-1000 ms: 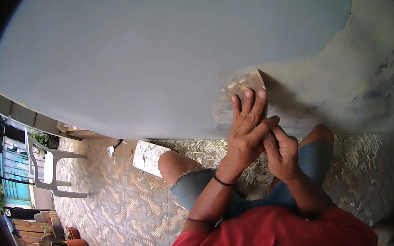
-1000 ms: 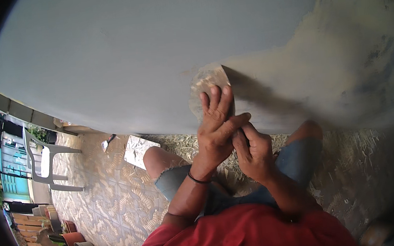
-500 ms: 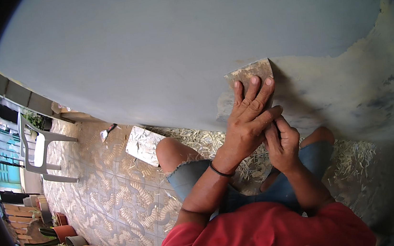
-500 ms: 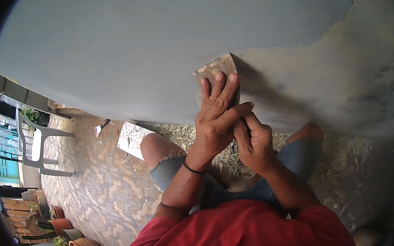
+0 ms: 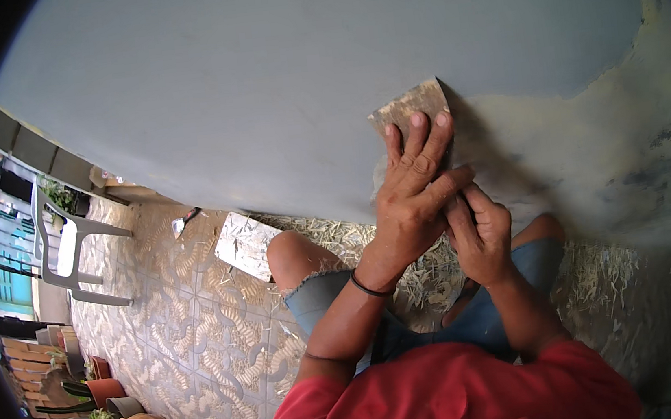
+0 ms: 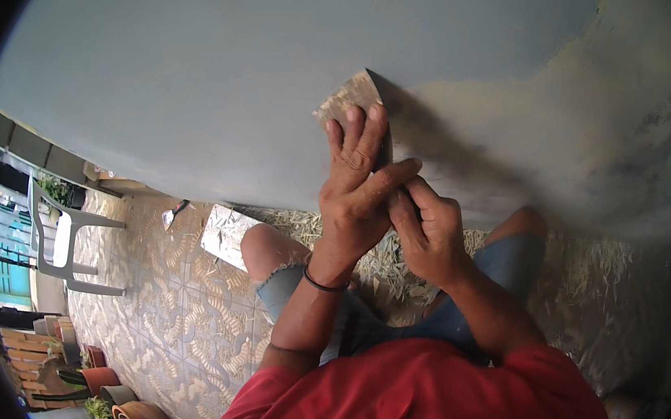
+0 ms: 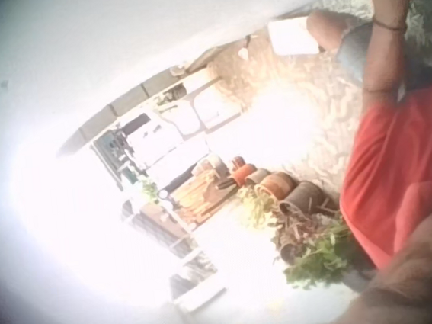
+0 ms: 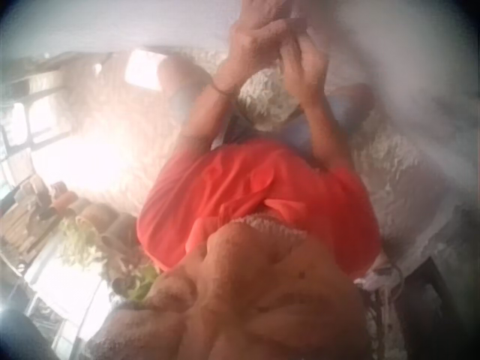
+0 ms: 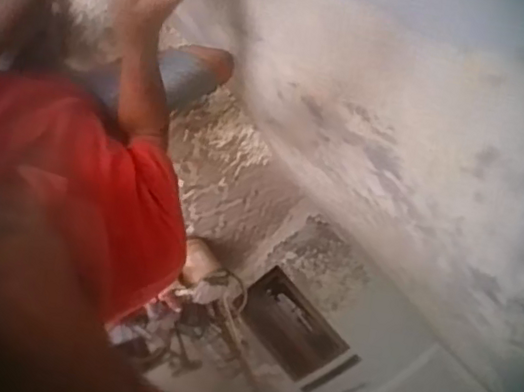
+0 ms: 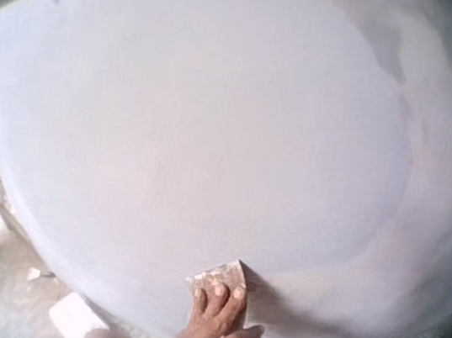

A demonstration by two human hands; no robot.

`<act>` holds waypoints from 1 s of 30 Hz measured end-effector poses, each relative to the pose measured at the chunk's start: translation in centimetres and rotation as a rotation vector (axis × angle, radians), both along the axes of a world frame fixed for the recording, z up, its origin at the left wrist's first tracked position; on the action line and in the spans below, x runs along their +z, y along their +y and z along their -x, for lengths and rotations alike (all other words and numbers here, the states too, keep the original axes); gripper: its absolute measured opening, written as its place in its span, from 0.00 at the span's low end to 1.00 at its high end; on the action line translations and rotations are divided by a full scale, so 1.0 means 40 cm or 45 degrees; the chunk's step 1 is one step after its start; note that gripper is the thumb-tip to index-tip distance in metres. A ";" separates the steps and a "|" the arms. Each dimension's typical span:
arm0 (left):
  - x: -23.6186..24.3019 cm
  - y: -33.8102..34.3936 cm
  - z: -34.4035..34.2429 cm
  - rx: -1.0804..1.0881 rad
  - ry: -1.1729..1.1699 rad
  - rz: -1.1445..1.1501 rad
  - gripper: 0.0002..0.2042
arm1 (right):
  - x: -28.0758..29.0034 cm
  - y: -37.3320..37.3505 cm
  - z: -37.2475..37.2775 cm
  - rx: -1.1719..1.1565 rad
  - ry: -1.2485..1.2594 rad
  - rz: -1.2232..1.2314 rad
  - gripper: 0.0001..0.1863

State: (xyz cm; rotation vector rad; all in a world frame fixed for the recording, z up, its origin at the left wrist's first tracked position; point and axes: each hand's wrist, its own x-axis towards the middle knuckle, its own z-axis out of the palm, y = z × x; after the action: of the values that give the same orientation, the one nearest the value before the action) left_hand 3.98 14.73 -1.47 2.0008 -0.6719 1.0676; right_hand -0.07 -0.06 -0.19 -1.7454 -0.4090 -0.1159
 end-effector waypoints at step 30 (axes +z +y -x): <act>-0.212 -0.053 0.054 -0.068 0.238 0.232 0.15 | -0.121 -0.028 0.034 -0.046 0.025 0.181 0.15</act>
State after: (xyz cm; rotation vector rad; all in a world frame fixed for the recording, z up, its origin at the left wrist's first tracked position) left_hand 1.81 12.60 -9.96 1.8858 -0.5074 0.8656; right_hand -1.43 -1.19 -5.03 -1.8926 -0.3794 -0.0976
